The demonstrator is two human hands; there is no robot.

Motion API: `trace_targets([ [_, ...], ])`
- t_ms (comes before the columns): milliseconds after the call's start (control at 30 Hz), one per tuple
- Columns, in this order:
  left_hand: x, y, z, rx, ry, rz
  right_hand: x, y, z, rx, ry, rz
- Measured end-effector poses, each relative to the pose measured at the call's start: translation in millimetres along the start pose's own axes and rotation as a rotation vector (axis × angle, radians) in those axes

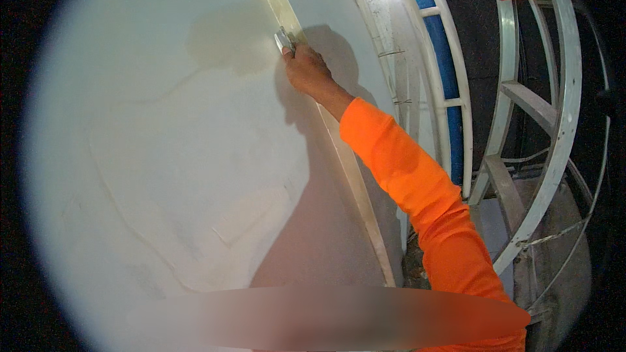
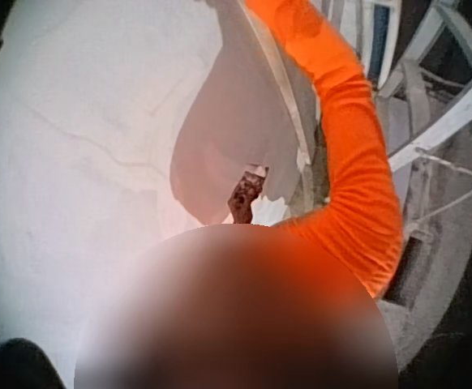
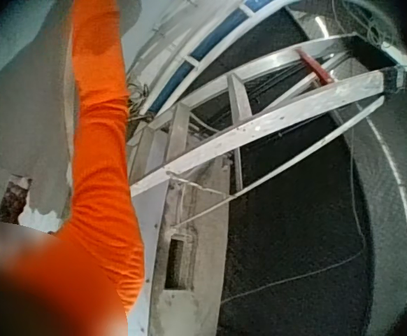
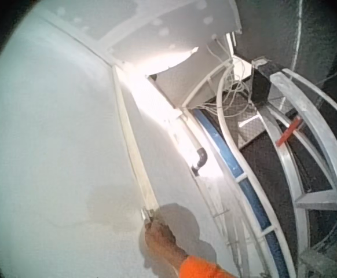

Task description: The person applies joint compound to a wall corner using a putty knife and a hawk. They repeatedly scoop compound from the hawk and spread it along the corner, smoothing the surface. The person briefly steps down to reload the hawk from a container on the floor, then continues applying and smoothing the compound.

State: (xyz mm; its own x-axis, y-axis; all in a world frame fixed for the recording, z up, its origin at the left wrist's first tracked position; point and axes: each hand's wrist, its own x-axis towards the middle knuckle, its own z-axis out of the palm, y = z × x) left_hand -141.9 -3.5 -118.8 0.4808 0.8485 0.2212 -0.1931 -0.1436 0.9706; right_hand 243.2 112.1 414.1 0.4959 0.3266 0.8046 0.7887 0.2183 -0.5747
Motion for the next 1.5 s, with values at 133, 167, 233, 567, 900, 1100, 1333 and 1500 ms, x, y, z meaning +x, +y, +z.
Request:
trace_targets([
  [133,-3.8,-4.0,-4.2,-0.015,-0.036,0.020,-1.2,-22.1,22.8,-0.032,-0.029,-0.088],
  [167,-4.1,-3.4,-4.3,-0.001,-0.016,0.010,-11.9,-31.8,23.3,0.022,-0.073,-0.127],
  [233,-1.7,-0.6,-1.5,-0.001,0.010,0.003,-46.2,-48.6,23.2,0.066,-0.039,-0.300],
  [567,-4.9,24.9,15.0,-0.023,0.074,-0.016,-61.1,42.2,13.2,0.103,0.285,-0.455],
  [900,-11.3,31.1,17.5,0.045,0.131,-0.023,-122.7,31.6,47.2,-0.020,0.163,-0.676],
  [1100,-1.7,38.6,19.1,0.062,0.077,-0.085,-47.6,34.5,25.7,0.098,0.079,-0.016],
  [1333,-9.7,49.8,28.7,-0.073,0.103,-0.015,-69.8,-18.2,31.1,0.067,-0.016,-0.288],
  [1500,-6.0,48.9,18.3,0.046,0.043,0.007,-46.5,7.9,7.4,0.124,-0.017,0.035],
])
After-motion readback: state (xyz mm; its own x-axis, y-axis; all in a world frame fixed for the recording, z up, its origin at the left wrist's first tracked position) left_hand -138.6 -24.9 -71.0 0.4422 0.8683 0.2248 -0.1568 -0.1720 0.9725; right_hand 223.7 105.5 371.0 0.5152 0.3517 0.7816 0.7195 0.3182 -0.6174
